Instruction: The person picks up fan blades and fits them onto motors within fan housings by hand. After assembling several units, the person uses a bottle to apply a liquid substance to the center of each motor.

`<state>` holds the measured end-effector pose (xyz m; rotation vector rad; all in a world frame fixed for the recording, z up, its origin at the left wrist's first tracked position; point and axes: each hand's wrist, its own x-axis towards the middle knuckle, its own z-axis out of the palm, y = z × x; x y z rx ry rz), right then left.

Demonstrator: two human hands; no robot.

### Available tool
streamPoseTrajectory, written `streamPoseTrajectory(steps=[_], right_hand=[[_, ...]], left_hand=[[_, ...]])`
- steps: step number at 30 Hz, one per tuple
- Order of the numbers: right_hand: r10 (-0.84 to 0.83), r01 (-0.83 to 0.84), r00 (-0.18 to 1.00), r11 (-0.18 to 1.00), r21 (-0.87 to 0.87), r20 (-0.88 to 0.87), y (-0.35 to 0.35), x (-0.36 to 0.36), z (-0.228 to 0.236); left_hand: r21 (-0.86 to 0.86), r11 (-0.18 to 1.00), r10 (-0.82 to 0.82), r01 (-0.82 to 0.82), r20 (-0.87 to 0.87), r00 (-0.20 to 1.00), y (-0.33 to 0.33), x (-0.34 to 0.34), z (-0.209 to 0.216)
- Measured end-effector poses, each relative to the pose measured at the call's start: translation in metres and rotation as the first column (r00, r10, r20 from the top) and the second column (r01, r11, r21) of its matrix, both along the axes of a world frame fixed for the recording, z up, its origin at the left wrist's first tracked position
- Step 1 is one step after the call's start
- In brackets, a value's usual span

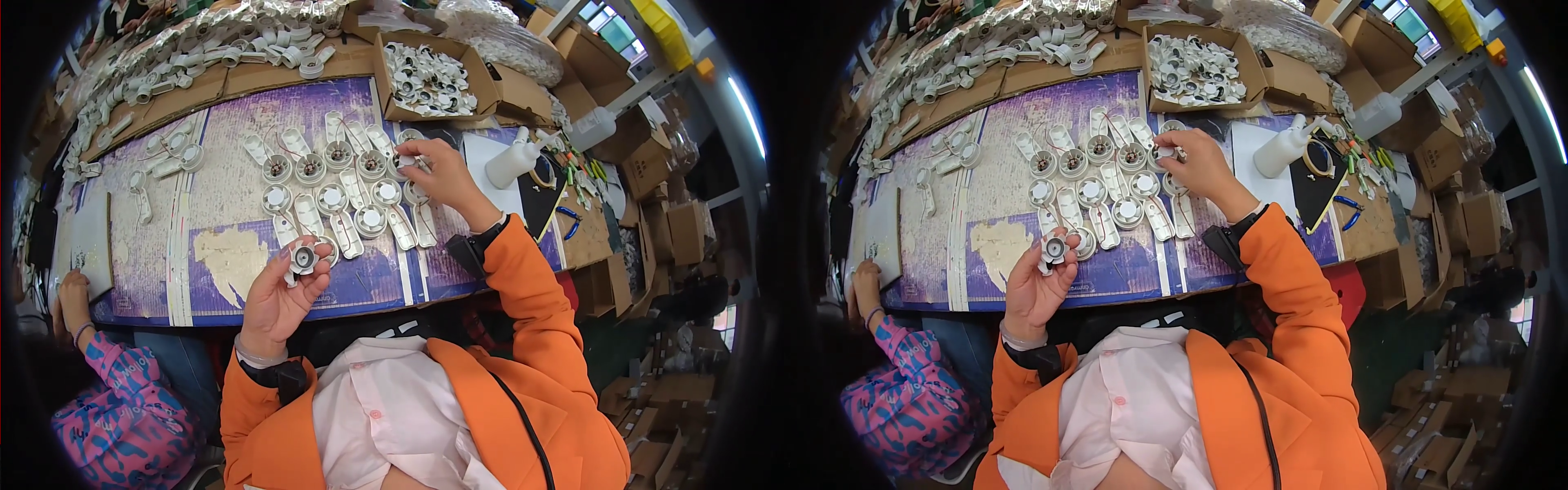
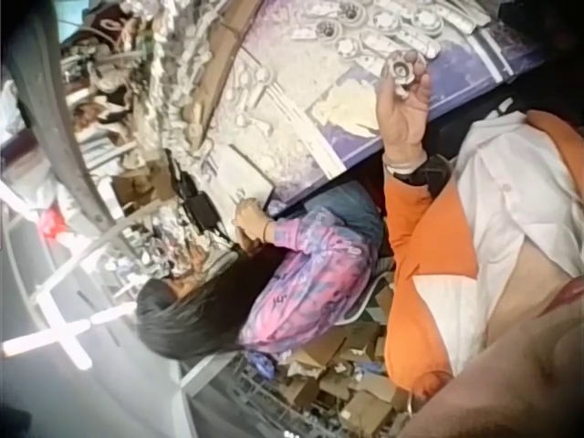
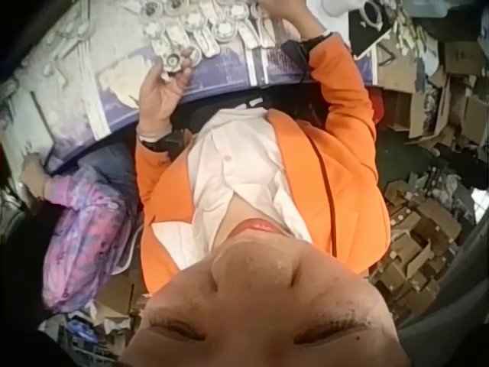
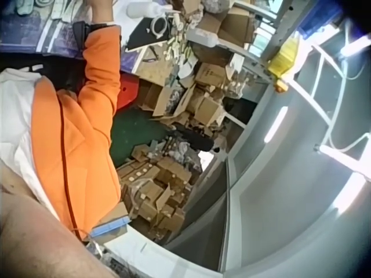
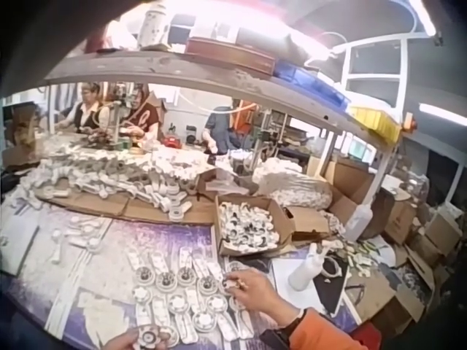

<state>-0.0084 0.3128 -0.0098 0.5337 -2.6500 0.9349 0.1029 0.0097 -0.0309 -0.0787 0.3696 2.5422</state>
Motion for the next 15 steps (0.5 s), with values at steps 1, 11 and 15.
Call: streamPoseTrajectory(steps=[1, 11, 15], right_hand=[[-0.009, 0.010, 1.000, 1.000, -0.022, 0.022, -0.0004, 0.0001, 0.0004], [-0.045, 0.041, 0.998, 0.995, 0.086, 0.042, 0.0028, -0.0024, 0.0031], [-0.052, 0.046, 0.995, 0.996, 0.072, 0.084, 0.0022, -0.0005, 0.0035]], left_hand=[[-0.007, 1.000, 0.001, -0.001, -0.003, 1.000, 0.0000, 0.0003, 0.0002], [-0.005, 1.000, 0.004, -0.004, -0.021, 1.000, -0.0009, 0.0004, 0.0002], [-0.010, 1.000, 0.013, -0.013, -0.019, 1.000, -0.0017, 0.0013, -0.0006]])
